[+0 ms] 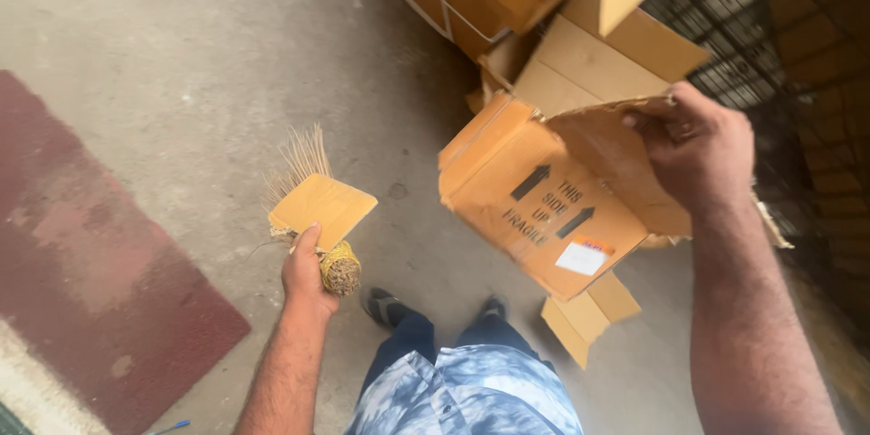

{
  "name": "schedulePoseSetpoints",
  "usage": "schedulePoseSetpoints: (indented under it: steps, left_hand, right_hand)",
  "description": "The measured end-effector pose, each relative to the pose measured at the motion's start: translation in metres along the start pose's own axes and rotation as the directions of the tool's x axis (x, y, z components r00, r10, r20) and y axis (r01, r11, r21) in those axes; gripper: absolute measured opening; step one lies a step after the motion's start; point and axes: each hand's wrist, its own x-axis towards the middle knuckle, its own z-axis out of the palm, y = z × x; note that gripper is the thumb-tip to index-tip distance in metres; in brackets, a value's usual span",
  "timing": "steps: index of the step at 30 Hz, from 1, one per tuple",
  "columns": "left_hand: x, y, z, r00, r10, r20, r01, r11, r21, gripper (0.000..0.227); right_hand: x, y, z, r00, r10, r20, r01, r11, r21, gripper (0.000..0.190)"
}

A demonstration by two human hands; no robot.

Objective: The person sweeps a concrete floor in a storage area using a traditional straw broom and a cardboard dustpan. They gather debris into a pile and then pick up a cardboard box from a stack.

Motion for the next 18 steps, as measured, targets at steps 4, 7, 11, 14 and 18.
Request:
schedulePoseSetpoints:
  steps: [4, 7, 11, 14, 18]
  left_hand:
    - [0.014, 0.041, -0.021, 0.998, 0.06, -0.024, -0.061, 0.996, -0.071, 0.03]
    - [0.027, 0.071, -0.034, 0.993, 0.107, -0.045, -0.111, 0.988, -0.11, 0.03]
    - [0.051, 0.115, -0.044, 0.987, 0.151, -0.061, -0.159, 0.974, -0.161, 0.031]
    - [0.082, 0.154, -0.04, 0.976, 0.206, -0.065, -0.214, 0.962, -0.17, 0.032]
    - [0.129, 0.209, -0.017, 0.971, 0.195, -0.136, -0.217, 0.96, -0.175, 0.033]
  right_hand:
    - [0.031, -0.06, 0.042, 0.999, 0.021, 0.046, -0.022, 1.0, 0.013, 0.018]
    - [0.06, -0.1, 0.078, 0.997, 0.006, 0.082, -0.014, 0.994, 0.106, 0.015]
    - [0.108, -0.151, 0.13, 0.99, -0.075, 0.116, 0.043, 0.966, 0.256, 0.013]
    - [0.154, -0.197, 0.176, 0.983, -0.143, 0.116, 0.106, 0.955, 0.278, 0.014]
    - [0.226, -0.245, 0.249, 0.964, -0.211, 0.163, 0.127, 0.902, 0.412, 0.008]
